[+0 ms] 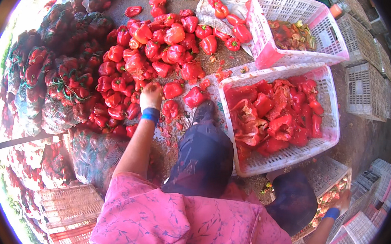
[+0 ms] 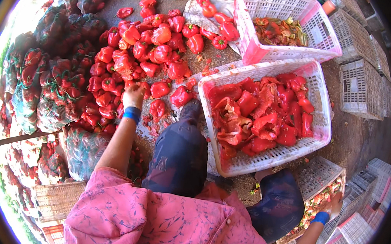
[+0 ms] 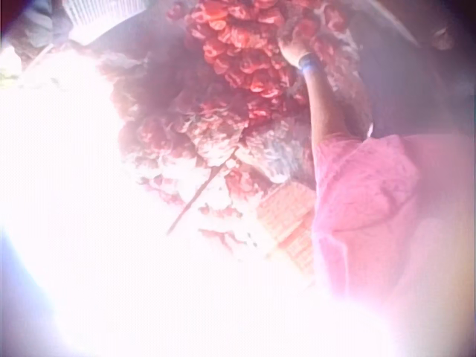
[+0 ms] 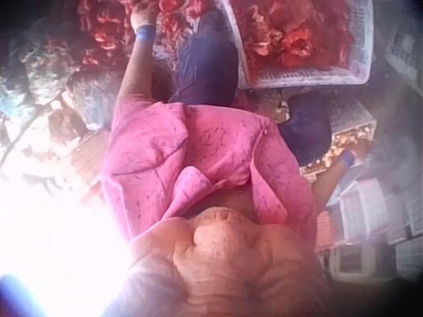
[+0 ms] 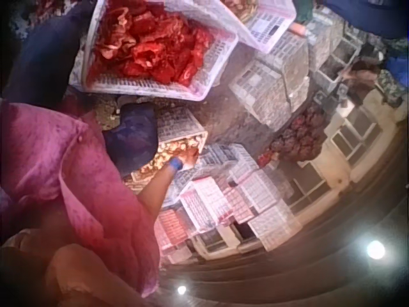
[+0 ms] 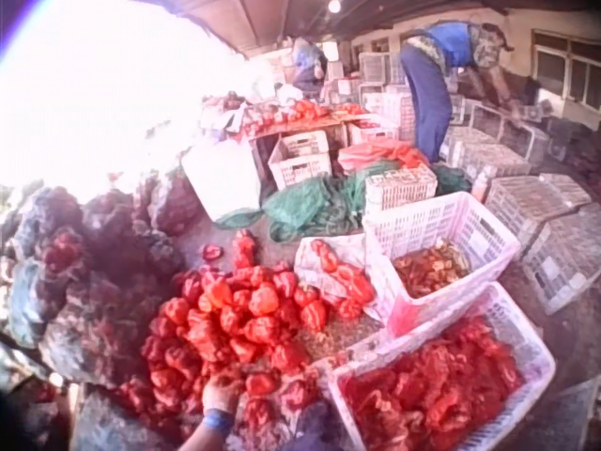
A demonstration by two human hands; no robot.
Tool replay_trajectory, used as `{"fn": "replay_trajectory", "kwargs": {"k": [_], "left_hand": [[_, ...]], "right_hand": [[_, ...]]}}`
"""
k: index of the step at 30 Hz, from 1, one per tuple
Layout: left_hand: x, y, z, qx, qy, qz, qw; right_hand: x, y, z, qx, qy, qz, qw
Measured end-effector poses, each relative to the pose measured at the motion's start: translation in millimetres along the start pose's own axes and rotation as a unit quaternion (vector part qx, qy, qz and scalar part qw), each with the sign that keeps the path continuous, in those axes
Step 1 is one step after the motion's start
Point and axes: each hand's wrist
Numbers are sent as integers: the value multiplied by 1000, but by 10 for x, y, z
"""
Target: The person de-cores red bell peppers using a knife, placing the cleaned peppers into a plastic crate while discarding the cores and seeds into a separate container.
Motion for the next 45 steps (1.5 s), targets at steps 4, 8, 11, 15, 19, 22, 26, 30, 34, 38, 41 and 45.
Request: {"fn": "replay_trajectory", "kwargs": {"k": [4,8,11,15,19,22,26,30,34,38,41,45], "left_hand": [[-606,-16,752,-107,-44,2,993],[-345,-174,1370,-221,-220,124,942],[-177,-521,1797,-353,-251,90,897],[27,-561,1828,-374,-447,77,809],[-147,-498,1960,-287,-382,90,874],[-848,-742,2030,-178,-77,-53,980],[-979,-869,1784,-156,316,-36,935],[76,-570,912,-169,469,32,866],[1545,188,54,-248,490,136,824],[2629,955,159,-346,430,309,775],[3270,1710,245,-445,357,337,749],[3392,2132,424,-452,371,337,738]], "right_hand": [[-1051,696,1407,-44,14,-123,991],[-1217,1357,2393,-193,-34,-174,965],[-1451,1842,2954,-314,-178,-129,924],[-1595,2034,3192,-324,43,-161,931],[-1636,2029,3190,-338,-15,-47,940],[-1620,1998,3264,-347,-35,-38,937],[-1588,2007,3090,-346,-39,-39,937],[-1831,2145,2954,-404,-78,7,911],[-2068,2340,3044,-503,-123,-51,854],[-2024,2289,2922,-568,-170,-53,803],[-2007,2202,2816,-590,-282,-96,750],[-2236,2144,2627,-484,-242,-124,832]]}}
Point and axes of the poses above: each hand's wrist, its own y-axis away from the middle knuckle, its own z-axis out of the palm, x = y × z, and after that the axes turned 11 degrees about -x, right-handed
